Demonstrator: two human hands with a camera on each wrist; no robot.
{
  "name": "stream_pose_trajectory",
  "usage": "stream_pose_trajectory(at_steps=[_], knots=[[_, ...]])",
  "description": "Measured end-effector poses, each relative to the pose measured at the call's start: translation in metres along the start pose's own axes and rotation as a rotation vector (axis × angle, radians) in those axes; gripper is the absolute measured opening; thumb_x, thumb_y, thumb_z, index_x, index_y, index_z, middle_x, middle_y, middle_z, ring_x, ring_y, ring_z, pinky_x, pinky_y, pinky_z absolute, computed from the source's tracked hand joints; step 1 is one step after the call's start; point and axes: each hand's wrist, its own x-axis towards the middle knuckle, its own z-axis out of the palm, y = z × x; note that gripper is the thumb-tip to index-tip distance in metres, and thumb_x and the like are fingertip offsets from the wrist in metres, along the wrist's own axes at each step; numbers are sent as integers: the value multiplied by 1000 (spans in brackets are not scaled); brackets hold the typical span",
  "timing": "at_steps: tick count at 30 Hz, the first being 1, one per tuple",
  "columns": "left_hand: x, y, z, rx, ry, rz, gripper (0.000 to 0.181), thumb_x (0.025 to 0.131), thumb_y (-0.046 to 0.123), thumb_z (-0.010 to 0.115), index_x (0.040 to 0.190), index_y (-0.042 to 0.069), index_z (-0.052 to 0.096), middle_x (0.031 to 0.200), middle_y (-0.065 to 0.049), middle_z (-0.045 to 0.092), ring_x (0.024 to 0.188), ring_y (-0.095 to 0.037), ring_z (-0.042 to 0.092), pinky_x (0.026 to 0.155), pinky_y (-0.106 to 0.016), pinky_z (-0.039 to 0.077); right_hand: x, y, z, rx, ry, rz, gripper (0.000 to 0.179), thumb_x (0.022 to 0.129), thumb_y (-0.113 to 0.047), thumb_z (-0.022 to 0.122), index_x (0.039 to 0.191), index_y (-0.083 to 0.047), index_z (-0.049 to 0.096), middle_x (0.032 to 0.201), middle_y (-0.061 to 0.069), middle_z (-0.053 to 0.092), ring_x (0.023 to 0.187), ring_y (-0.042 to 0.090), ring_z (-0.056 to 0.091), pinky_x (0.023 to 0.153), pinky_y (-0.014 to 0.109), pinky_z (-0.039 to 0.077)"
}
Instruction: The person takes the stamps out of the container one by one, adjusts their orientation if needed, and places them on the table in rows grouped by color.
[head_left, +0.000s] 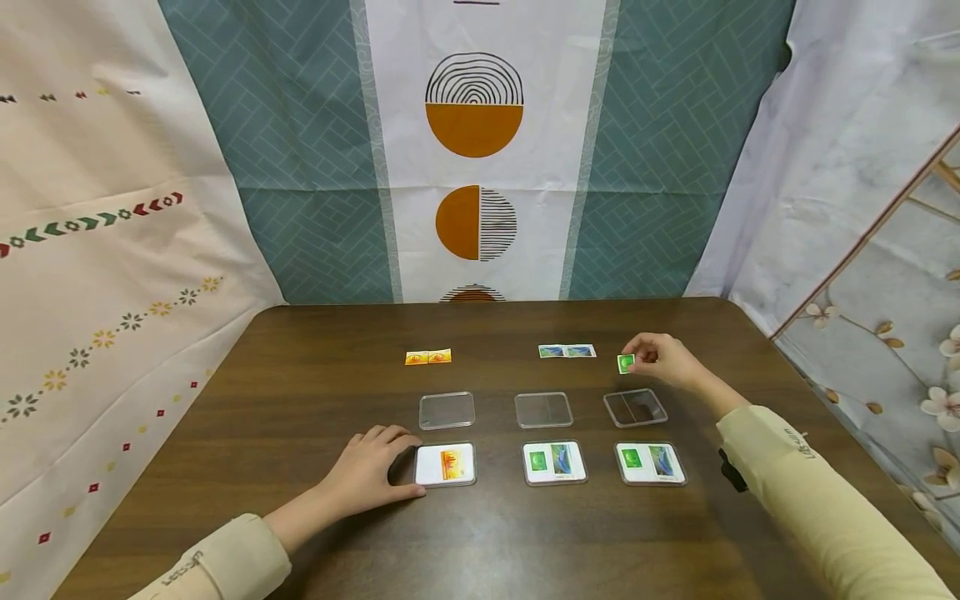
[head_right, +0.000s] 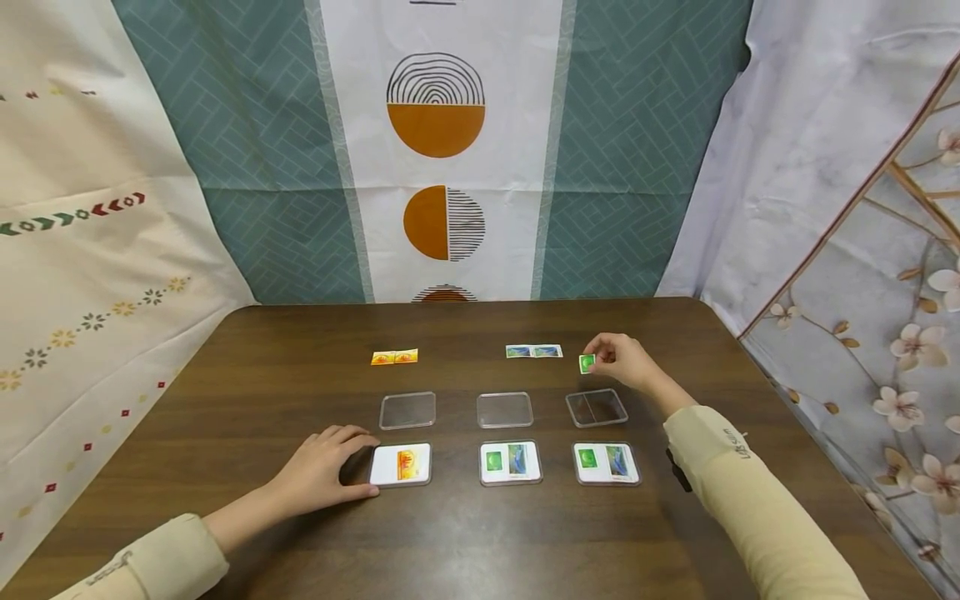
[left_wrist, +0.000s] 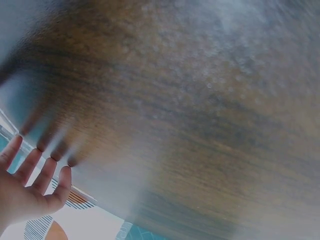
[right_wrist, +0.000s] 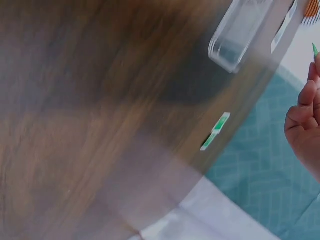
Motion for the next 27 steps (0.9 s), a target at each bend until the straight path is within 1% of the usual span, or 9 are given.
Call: stream_pose_trajectory(at_steps=[4,7,11,15,20,24,27], knots=[[1,0,0,-5,3,8,63,69,58,74,117,17,62,115,-3,61,106,-26,57,81,-51,46,1,9,-13,-22,48,39,21,80,2,70,98,6,62,72,6,58,60,2,46,57,20,41],[1,0,0,2,12,8,63,69,59,73,116,17,62,115,-3,61,106,-26,57,80,-50,46,3,15,-22,-32,71,54,22,80,2,69,100,8,61,73,8,58,60,1,47,56,20,42],[1,0,-1,1,11,1,63,69,58,74,116,17,62,115,-3,61,105,-25,57,80,-49,46,7,23,-32,-43,69,82,22,81,2,68,101,9,61,73,8,59,60,-1,49,55,19,43],[3,0,-2,-3,-2,-1,64,69,59,73,116,17,62,115,-4,61,105,-25,57,81,-50,46,13,32,-39,-73,49,116,22,82,0,68,101,8,61,73,7,59,61,0,49,56,20,43],[3,0,-4,9,-3,-8,64,69,60,73,116,17,62,115,-3,61,103,-25,57,80,-50,46,20,44,-37,-89,18,132,21,81,1,68,100,8,61,72,6,61,64,2,51,58,20,44],[1,-1,-3,13,-5,-1,64,69,59,74,115,17,63,114,-3,61,102,-25,58,79,-49,46,24,52,-29,-86,-26,135,21,81,3,67,99,10,60,72,10,63,66,5,53,58,20,45],[1,-1,-2,9,-1,15,64,69,59,73,115,16,63,113,-4,62,101,-26,58,78,-50,47,27,56,-22,-86,-48,137,20,81,4,66,99,11,60,76,14,63,68,10,54,58,23,45]])
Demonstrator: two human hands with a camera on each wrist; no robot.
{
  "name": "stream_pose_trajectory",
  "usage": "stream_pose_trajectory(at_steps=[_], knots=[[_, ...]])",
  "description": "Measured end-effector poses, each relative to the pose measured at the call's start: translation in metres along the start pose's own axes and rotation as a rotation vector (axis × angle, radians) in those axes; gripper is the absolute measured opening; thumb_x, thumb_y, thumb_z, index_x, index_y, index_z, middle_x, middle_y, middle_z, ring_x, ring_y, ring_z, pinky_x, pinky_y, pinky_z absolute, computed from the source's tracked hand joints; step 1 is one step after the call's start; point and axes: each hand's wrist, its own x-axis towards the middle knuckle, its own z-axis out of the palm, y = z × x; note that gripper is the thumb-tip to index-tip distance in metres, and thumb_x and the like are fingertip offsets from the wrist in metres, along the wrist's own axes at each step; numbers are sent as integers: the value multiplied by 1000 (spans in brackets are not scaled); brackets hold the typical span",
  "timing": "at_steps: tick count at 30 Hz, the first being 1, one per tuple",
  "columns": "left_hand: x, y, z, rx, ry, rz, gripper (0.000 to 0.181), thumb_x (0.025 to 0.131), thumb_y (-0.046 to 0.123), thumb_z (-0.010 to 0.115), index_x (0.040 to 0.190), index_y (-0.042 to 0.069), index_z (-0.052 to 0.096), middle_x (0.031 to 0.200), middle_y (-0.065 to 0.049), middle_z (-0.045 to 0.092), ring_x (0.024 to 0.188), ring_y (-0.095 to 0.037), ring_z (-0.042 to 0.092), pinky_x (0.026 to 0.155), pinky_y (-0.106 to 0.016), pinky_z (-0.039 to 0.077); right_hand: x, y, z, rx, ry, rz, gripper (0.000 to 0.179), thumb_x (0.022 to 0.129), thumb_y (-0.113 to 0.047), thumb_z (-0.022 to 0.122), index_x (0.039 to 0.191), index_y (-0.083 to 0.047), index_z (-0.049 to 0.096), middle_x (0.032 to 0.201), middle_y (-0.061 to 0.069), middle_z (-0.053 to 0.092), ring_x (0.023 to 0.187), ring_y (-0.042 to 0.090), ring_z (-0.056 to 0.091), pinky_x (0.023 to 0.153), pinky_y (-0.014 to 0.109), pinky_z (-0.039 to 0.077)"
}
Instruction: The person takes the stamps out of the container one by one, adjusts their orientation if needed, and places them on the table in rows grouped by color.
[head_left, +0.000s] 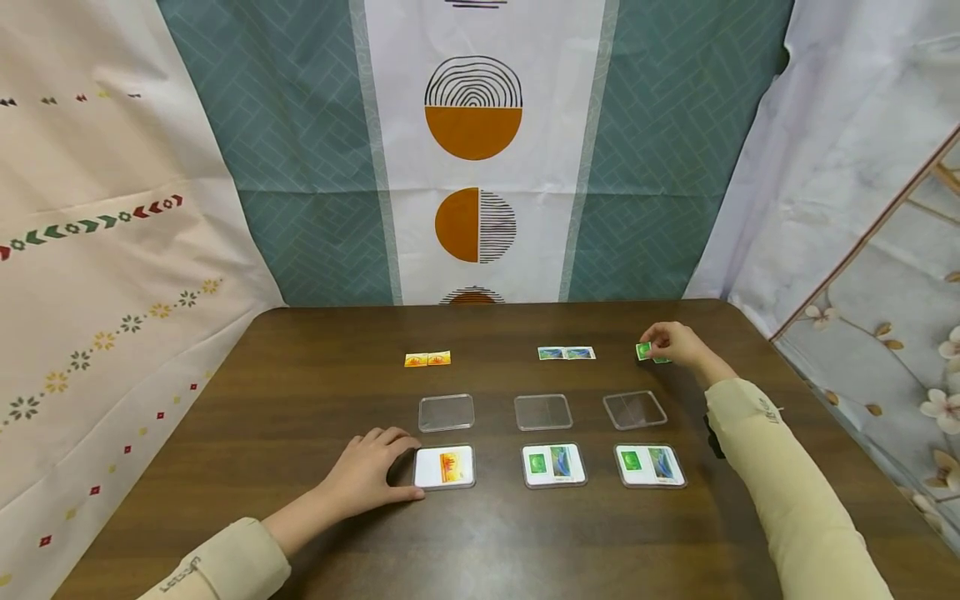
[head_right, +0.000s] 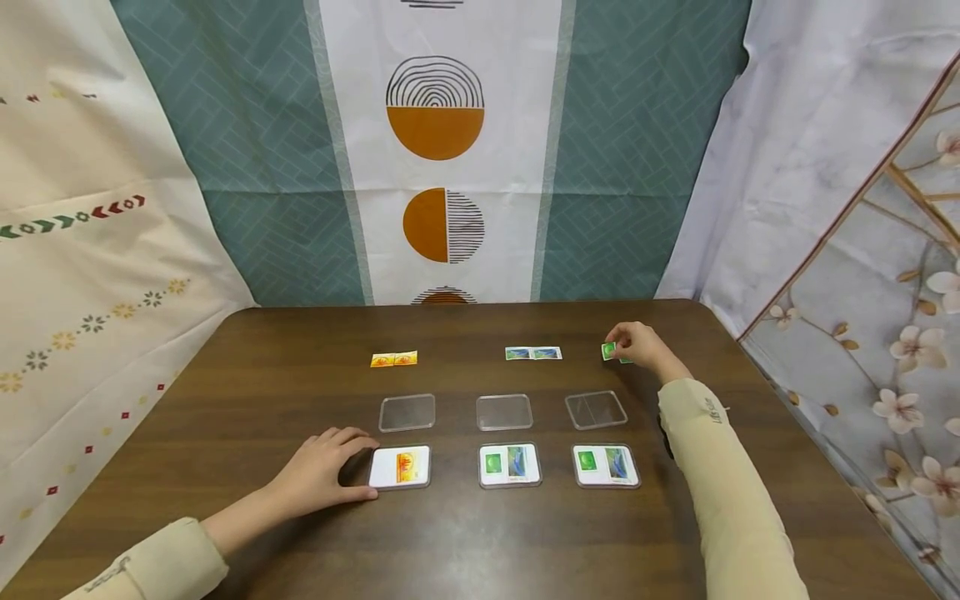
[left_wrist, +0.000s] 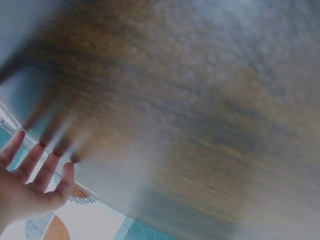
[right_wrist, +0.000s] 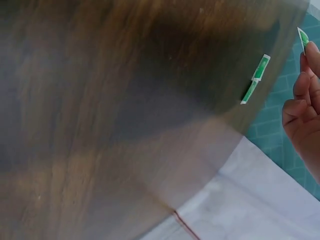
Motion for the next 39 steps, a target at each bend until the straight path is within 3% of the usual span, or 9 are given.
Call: stream_pose_trajectory(at_steps=[11,23,30,36,39], knots=[[3,2,-2,7,-12,9,64,70,58,73,116,16,62,112,-2,61,99,-25,58,77,-48,47,6,11,8,-149,8,-11,18,79,1,68,93,10,62,77,17,64,70,19,55,65,34,45],[2,2,-4,10,-24,-1,63,70,58,73,115,15,62,111,-2,61,98,-24,58,76,-48,47,5,10,14,-251,7,70,12,81,-1,67,92,4,63,86,21,67,81,36,62,74,52,46],[2,1,-3,12,-24,-2,64,70,58,73,116,16,62,112,-2,61,99,-25,58,76,-48,47,6,9,15,-268,19,87,12,81,0,65,93,2,63,92,24,68,81,36,62,71,51,46],[2,1,-2,3,-24,0,63,69,58,73,115,16,62,110,-1,61,97,-23,57,75,-47,46,7,10,14,-287,3,58,16,80,-2,64,96,2,65,76,13,56,70,25,51,64,42,42],[1,1,-2,2,-24,-1,64,69,59,73,115,16,62,110,-1,61,97,-23,57,75,-46,46,8,9,14,-291,-13,46,20,81,-6,67,99,3,65,76,12,53,72,25,49,66,42,42]])
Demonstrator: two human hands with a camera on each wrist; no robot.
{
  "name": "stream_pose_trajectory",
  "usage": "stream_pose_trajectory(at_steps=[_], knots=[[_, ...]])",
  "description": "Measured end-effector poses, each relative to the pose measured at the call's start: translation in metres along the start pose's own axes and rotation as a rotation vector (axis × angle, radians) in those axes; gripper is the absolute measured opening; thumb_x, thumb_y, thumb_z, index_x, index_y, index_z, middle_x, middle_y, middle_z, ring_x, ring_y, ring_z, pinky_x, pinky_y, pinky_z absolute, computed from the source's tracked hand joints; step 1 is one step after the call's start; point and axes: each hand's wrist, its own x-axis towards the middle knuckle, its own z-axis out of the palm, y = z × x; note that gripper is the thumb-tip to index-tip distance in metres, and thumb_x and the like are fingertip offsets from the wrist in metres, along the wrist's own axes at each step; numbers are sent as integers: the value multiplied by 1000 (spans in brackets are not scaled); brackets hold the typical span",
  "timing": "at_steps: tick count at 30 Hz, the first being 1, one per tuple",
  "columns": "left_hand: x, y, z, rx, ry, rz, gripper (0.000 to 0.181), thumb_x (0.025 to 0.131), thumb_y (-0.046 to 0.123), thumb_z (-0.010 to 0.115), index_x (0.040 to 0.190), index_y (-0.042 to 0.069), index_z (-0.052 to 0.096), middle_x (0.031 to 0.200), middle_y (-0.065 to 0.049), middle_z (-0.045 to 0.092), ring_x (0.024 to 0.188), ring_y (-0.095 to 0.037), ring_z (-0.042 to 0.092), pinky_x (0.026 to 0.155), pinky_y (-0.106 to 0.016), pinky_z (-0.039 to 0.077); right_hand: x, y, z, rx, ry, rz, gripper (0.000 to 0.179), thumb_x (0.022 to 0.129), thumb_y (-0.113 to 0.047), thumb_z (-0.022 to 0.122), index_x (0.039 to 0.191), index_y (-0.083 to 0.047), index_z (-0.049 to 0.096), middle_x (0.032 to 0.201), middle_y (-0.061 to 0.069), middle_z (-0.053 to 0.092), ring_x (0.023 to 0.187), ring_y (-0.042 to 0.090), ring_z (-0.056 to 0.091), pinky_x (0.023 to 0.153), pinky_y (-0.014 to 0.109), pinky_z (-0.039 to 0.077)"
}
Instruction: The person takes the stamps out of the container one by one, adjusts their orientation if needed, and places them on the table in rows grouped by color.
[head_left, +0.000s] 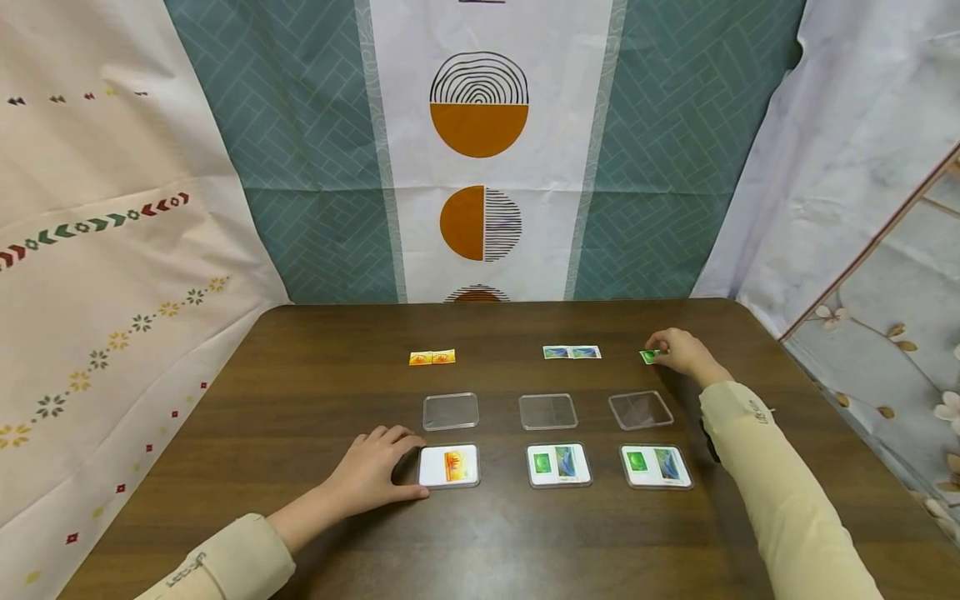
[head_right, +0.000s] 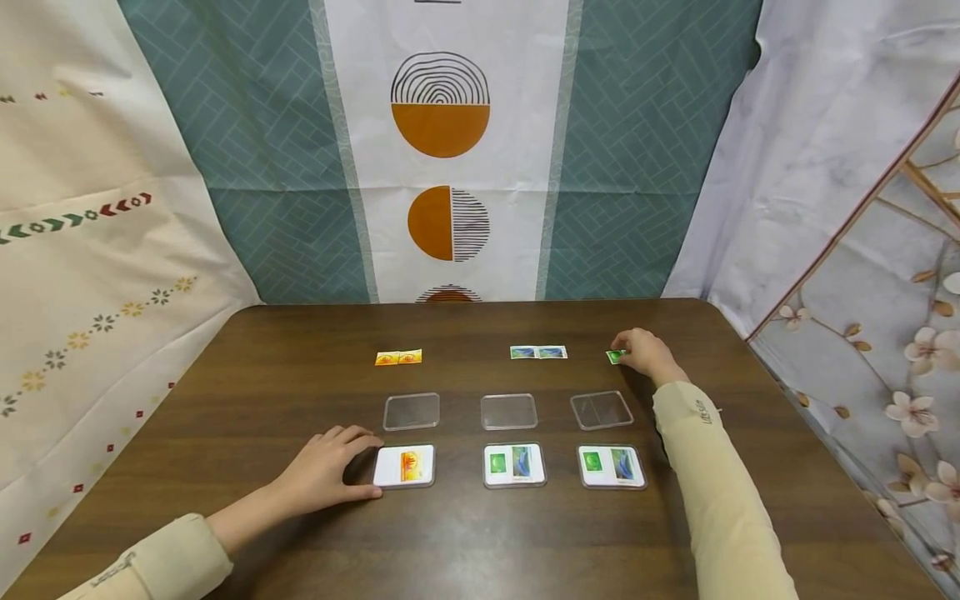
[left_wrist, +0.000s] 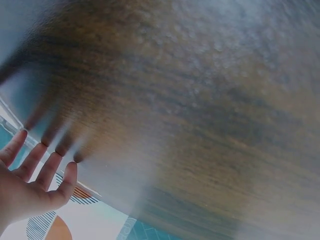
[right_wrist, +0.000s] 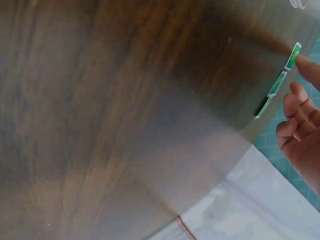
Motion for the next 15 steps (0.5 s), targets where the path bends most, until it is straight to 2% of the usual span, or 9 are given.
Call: stream_pose_trajectory(at_steps=[6,15], knots=[[0,-1,1,1,6,-4,64,69,59,73,115,16,62,110,-1,61,97,-23,57,75,-47,46,-1,-5,1,9,-22,31,26,82,-13,69,102,3,65,95,26,63,91,40,59,78,54,45],[0,-1,3,1,4,-3,65,69,59,73,116,16,62,111,-1,61,98,-24,57,76,-47,46,-4,-9,2,7,12,111,23,83,-14,69,100,1,65,99,29,62,91,41,60,72,52,47]])
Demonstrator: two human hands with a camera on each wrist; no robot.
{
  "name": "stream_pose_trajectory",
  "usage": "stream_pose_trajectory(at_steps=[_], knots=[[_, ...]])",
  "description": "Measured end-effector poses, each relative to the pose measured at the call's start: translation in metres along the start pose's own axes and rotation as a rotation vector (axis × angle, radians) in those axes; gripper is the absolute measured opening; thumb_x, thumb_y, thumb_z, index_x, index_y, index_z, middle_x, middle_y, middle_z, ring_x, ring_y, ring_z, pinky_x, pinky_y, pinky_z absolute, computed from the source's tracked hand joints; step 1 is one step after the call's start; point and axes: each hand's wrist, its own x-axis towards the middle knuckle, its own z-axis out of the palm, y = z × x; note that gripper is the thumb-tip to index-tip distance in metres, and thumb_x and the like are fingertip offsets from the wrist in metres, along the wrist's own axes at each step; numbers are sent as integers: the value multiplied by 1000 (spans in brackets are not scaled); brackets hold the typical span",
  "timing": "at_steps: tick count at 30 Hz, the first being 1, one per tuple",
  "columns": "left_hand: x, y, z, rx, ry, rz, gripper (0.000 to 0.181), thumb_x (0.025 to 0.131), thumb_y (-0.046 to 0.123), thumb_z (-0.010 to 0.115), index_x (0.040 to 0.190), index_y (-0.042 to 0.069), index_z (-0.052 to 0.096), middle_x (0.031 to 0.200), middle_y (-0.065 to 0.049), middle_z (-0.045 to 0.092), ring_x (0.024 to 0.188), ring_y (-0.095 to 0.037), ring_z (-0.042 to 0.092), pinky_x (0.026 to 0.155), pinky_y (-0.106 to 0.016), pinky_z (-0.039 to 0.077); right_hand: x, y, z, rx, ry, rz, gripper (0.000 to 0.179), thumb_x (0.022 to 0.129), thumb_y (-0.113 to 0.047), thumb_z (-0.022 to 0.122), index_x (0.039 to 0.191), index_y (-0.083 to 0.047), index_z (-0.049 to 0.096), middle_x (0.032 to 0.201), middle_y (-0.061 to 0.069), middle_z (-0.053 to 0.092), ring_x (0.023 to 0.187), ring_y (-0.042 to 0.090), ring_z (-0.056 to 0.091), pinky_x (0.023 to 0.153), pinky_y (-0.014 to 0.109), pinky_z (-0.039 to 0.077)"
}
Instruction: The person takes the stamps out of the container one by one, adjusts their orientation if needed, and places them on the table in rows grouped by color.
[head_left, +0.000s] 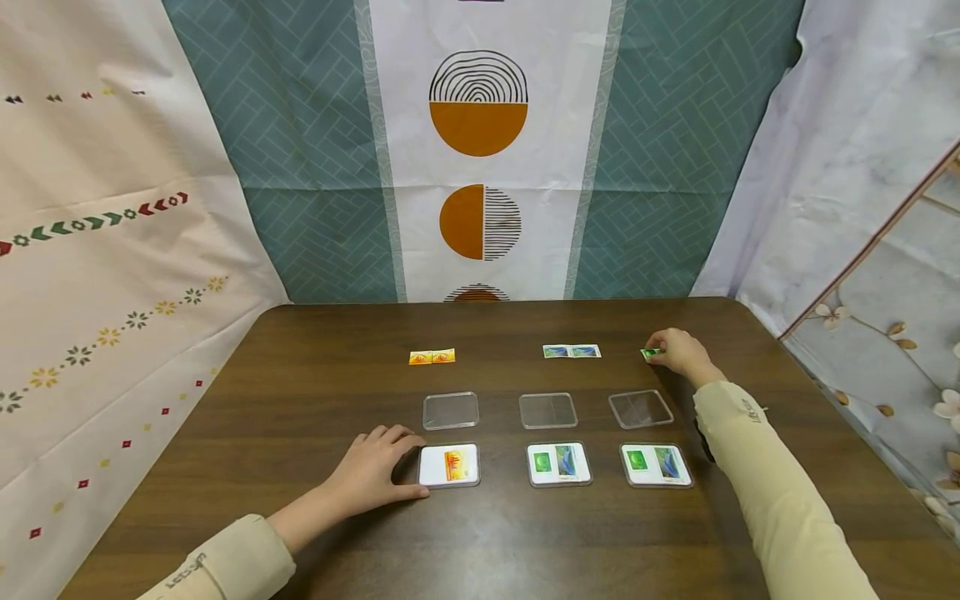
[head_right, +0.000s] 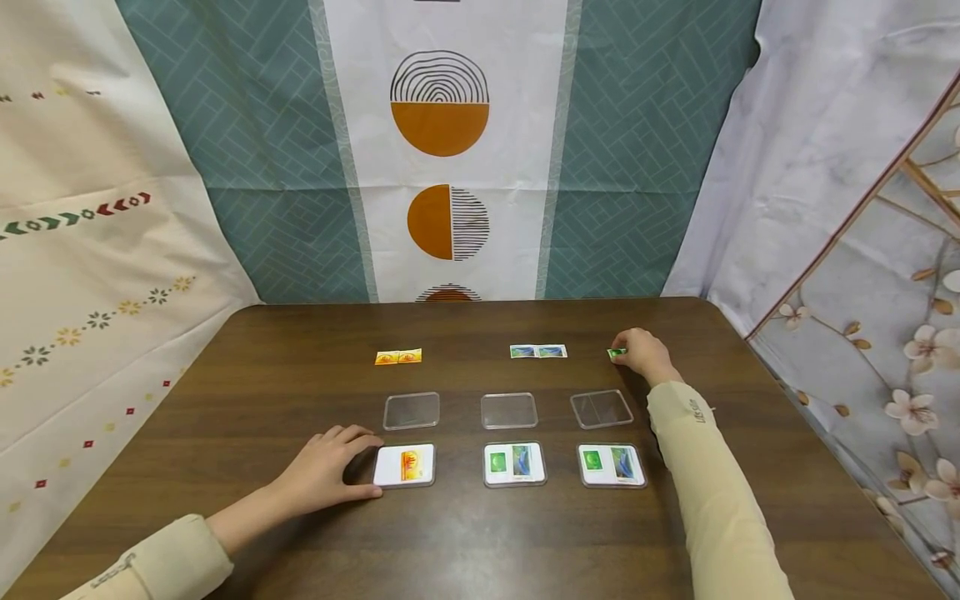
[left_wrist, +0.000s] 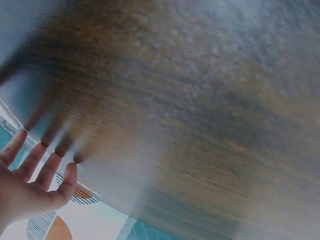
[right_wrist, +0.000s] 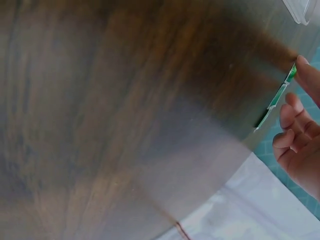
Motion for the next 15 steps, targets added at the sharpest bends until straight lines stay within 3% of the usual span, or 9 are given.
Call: stream_pose_trajectory(at_steps=[8,15], knots=[[1,0,-2,0,-12,-5,66,69,60,72,117,16,62,111,-2,61,99,-24,57,77,-49,46,0,0,0,13,4,7,28,83,-16,70,102,3,64,87,19,58,77,31,56,65,45,45],[0,0,-1,1,-11,-1,65,69,60,72,117,16,62,111,-1,61,98,-24,57,77,-49,46,-1,0,-1,16,-8,4,30,83,-16,70,104,3,62,81,13,54,74,27,52,65,42,44]])
